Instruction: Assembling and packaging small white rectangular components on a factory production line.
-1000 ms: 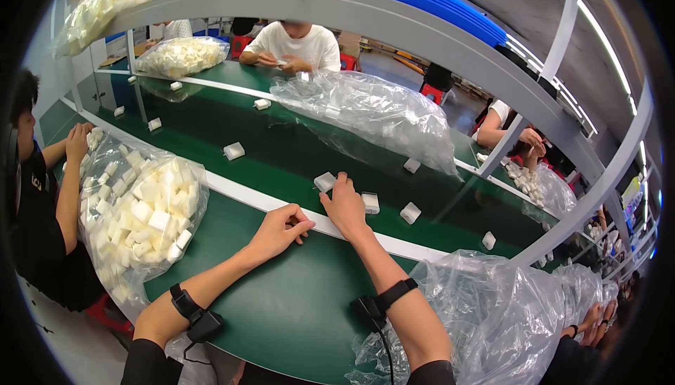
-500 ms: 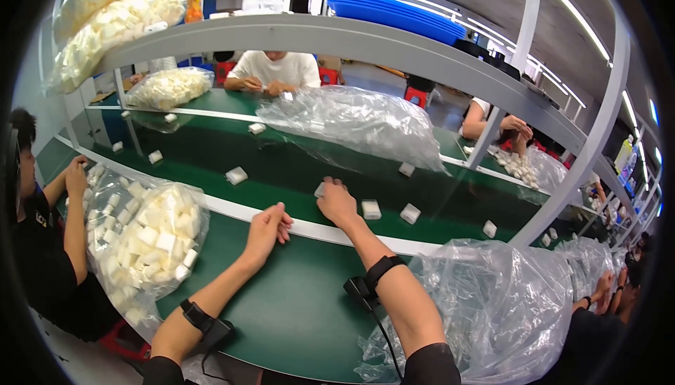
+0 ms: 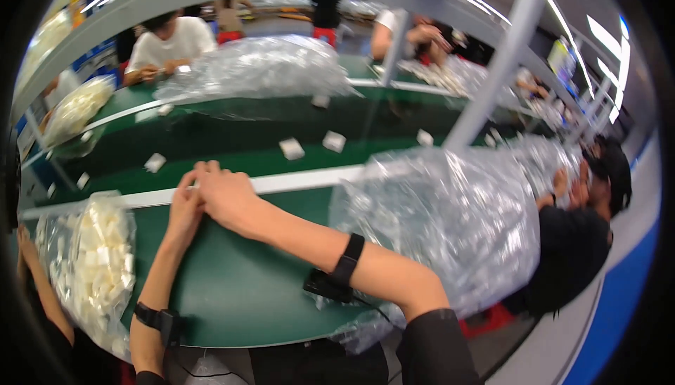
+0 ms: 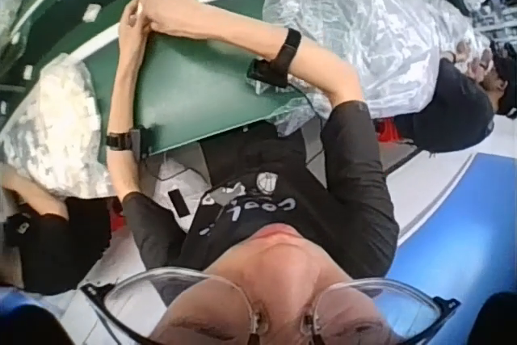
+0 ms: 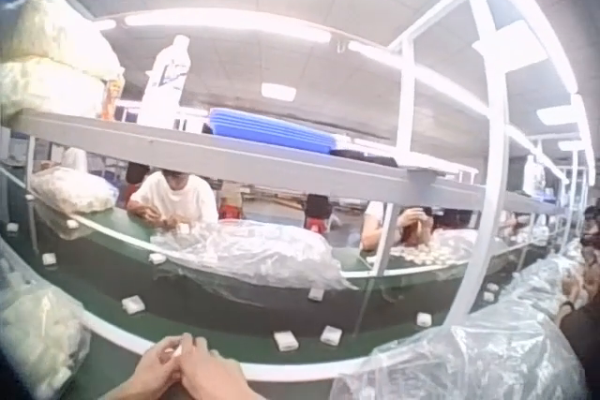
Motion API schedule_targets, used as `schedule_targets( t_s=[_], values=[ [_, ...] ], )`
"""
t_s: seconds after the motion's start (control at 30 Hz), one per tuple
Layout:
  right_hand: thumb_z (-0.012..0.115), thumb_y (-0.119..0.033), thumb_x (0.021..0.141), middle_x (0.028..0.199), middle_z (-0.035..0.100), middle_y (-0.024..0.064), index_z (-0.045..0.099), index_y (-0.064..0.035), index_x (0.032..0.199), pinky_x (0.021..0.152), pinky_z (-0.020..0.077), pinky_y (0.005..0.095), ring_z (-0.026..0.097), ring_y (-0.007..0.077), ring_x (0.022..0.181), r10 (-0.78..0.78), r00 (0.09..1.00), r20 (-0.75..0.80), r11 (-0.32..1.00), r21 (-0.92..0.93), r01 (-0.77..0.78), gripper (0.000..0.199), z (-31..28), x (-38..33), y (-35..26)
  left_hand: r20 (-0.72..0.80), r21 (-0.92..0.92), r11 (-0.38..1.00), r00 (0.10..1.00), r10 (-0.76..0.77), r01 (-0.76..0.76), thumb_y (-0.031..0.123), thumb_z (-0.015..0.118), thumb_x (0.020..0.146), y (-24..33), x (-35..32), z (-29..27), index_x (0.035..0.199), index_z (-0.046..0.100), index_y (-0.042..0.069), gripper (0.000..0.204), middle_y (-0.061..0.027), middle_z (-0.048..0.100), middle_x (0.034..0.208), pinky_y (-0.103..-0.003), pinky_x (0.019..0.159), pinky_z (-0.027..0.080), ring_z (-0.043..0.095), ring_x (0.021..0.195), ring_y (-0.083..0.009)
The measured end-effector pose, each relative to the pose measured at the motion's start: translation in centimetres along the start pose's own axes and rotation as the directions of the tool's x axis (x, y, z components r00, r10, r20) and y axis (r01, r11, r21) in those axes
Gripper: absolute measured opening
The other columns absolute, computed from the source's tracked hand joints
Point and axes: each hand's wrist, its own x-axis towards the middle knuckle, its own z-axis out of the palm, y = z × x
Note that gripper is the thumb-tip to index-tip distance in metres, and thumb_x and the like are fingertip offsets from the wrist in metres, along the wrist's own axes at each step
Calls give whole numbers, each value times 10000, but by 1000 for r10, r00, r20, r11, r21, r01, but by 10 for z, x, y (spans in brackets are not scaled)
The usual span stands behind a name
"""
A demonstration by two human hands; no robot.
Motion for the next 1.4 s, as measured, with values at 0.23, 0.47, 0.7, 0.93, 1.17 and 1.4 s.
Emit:
schedule_targets(
  t_s=[0.23, 0.47, 0.7, 0.93, 1.17, 1.4],
  values=[
    [715, -238, 893, 890, 630, 131, 551, 35, 1059, 670, 544, 408, 671, 303, 872, 120, 984, 128, 982, -161, -99, 359, -55, -126, -41, 57, 73, 997, 998, 27, -31, 234, 605, 1044, 9, -3, 17, 1413, 488, 82, 416, -95, 681, 1023, -220, 690, 533, 673, 781, -122],
    [658, -185, 950, 920, 597, 133, 548, -6, 1016, 771, 516, 411, 630, 337, 895, 484, 873, 60, 849, -273, -452, 220, -95, -283, -37, 13, 152, 988, 1000, -1, -1, 274, 559, 1068, 11, -2, 11, 1451, 495, 73, 438, -87, 670, 1008, -189, 670, 530, 641, 725, -83],
    [605, -55, 940, 991, 594, 186, 551, 2, 1062, 713, 517, 454, 629, 405, 869, 786, 616, -45, 549, -407, -730, 144, -112, -372, -18, -11, 190, 982, 1000, -20, 22, 300, 571, 1058, 0, 5, -1, 1478, 506, 78, 479, -58, 646, 947, -172, 658, 497, 603, 690, -61],
    [615, 59, 879, 1330, 527, 324, 420, 96, 1391, 942, 525, 471, 578, 487, 1162, 839, 539, -72, 428, -523, -737, 549, -136, -370, -31, -16, 240, 970, 999, -31, 34, 289, 574, 1055, -1, 7, -3, 1479, 509, 76, 479, -32, 622, 895, -173, 635, 473, 590, 678, -51],
    [669, 57, 852, 1472, 409, 321, 288, 79, 1507, 846, 592, 447, 611, 459, 1150, 768, 557, -315, 330, -552, -766, 758, -140, -350, -34, 20, 308, 951, 1000, -20, 13, 284, 564, 1054, 5, 5, 1, 1449, 552, 99, 436, 5, 605, 845, -167, 626, 452, 601, 686, -31],
    [685, -97, 916, 1398, 491, 273, 427, 51, 1413, 810, 581, 460, 648, 449, 1064, 784, 589, -198, 433, -507, -745, 579, -122, -350, -5, -24, 338, 941, 999, -24, 31, 283, 565, 1047, 5, 4, 4, 1438, 563, 107, 429, 2, 608, 826, -167, 617, 454, 604, 667, -33]
  ],
)
